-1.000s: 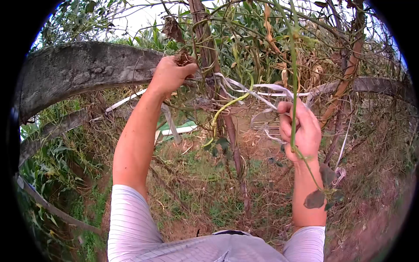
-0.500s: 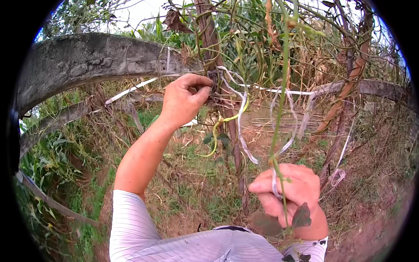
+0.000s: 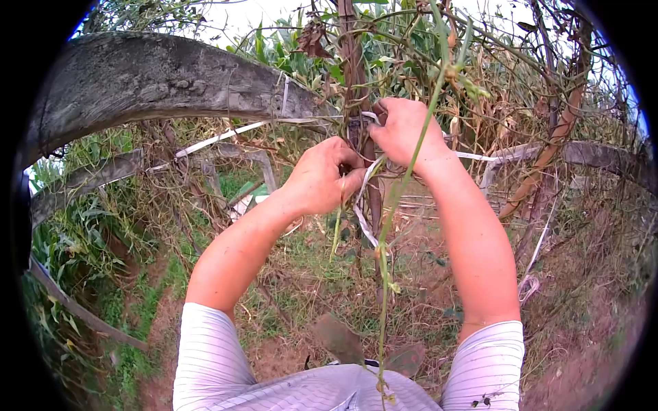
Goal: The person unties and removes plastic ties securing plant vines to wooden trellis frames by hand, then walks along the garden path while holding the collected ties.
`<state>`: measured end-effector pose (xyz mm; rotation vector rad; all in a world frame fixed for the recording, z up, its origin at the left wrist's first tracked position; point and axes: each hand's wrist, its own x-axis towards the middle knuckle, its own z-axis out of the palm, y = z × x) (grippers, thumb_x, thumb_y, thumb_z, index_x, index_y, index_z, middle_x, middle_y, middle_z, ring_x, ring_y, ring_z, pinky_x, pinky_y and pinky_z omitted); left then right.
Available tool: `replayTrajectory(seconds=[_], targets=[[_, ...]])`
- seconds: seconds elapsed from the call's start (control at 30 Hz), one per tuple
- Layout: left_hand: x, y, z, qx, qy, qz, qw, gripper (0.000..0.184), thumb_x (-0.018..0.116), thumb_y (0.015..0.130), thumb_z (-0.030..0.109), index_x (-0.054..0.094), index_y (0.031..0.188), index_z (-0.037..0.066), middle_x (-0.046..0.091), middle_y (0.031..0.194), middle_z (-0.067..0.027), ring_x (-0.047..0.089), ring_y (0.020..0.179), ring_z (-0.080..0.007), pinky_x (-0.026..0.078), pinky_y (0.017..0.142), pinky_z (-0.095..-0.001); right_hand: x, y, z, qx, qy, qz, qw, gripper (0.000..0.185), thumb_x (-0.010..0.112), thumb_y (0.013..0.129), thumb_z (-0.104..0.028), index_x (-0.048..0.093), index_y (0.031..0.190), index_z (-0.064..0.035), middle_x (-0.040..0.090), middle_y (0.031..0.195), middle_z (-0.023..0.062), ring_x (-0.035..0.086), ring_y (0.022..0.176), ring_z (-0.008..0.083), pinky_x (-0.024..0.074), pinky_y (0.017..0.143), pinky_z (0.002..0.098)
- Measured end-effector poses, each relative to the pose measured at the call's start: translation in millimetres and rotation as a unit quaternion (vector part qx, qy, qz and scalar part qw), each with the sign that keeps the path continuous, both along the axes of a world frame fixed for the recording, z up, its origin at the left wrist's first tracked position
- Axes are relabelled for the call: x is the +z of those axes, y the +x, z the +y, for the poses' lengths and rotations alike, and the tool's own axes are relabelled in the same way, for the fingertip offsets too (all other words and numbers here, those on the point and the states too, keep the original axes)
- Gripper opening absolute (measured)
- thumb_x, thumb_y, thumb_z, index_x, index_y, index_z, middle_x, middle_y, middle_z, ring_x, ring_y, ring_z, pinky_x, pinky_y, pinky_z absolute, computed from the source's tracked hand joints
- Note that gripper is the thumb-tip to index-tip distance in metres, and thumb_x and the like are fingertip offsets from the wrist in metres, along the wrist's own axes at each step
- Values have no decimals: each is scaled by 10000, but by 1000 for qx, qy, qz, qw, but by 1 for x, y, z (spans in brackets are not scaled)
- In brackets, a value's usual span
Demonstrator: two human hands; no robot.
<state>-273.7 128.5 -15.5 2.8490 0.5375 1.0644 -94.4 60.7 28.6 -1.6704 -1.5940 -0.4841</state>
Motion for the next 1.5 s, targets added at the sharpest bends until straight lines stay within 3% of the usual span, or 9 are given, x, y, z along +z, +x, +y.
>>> replayTrajectory(seconds=[0.27, 0.47, 0.73, 0.87, 1.0, 1.07, 1.13, 1.27, 1.5], targets=[[5, 4, -3, -11, -3, 28, 1000, 259, 656, 854, 247, 722, 984, 32, 642, 950, -168, 628, 922, -350, 499, 825, -432, -2, 33, 16, -3, 15, -39, 999, 219, 672, 847, -192, 724, 1031, -86, 710, 987, 156, 681, 933, 325, 534, 831, 415], [10, 3, -11, 25, -117, -58, 991, 345, 609, 873, 192, 632, 1175, 26, 700, 951, -175, 673, 900, -348, 522, 846, -410, -1, 43, 16, 149, 36, 228, 961, 304, 648, 811, -206, 739, 1078, -94, 730, 1006, 143, 695, 929, 238, 520, 856, 338], [7, 9, -6, 91, -123, -145, 978, 309, 623, 870, 170, 625, 1133, 7, 714, 844, -157, 690, 807, -316, 528, 783, -415, 15, 14, 6, -6, -50, 103, 993, 347, 679, 837, -370, 764, 1003, -78, 742, 939, 122, 701, 910, 243, 518, 850, 358], [9, 13, -3, 86, -132, -152, 976, 296, 640, 863, 182, 622, 1099, 3, 713, 835, -149, 692, 800, -311, 530, 775, -412, 13, 20, 22, 29, -72, 163, 984, 380, 666, 863, -402, 757, 920, -37, 727, 838, 124, 679, 803, 214, 509, 764, 347], [9, 19, 2, 95, -120, -190, 970, 279, 678, 853, 197, 621, 1040, -2, 705, 801, -144, 691, 773, -307, 533, 744, -404, 16, 28, 25, 49, -119, 166, 978, 375, 664, 892, -347, 719, 919, 23, 690, 797, 74, 577, 719, 154, 453, 707, 316], [9, 24, 8, 93, -108, -219, 965, 274, 702, 846, 209, 626, 1006, 0, 700, 785, -142, 688, 758, -305, 531, 726, -403, 17, 27, 20, 28, -148, 146, 978, 405, 627, 896, -365, 711, 963, 26, 689, 830, 100, 591, 751, 172, 458, 725, 320], [15, 25, 10, 115, -111, -214, 964, 291, 752, 824, 247, 622, 910, 1, 689, 760, -138, 675, 718, -301, 520, 688, -401, 12, 29, 21, 60, -45, 45, 996, 421, 580, 891, -368, 697, 949, 32, 678, 852, 131, 596, 779, 194, 459, 730, 329], [16, 24, 10, 103, -125, -218, 963, 289, 743, 827, 267, 595, 882, 25, 680, 784, -177, 676, 772, -362, 510, 705, -458, 13, 34, 23, 87, -69, 70, 991, 413, 554, 875, -351, 684, 930, 37, 661, 846, 149, 587, 772, 216, 456, 724, 338], [12, 34, 27, 66, -125, -301, 943, 278, 779, 784, 207, 642, 935, 17, 652, 728, -107, 631, 682, -252, 503, 671, -384, 8, 40, 45, 110, -36, 87, 989, 328, 489, 877, -251, 682, 897, 13, 656, 807, 150, 593, 749, 251, 446, 706, 374]])
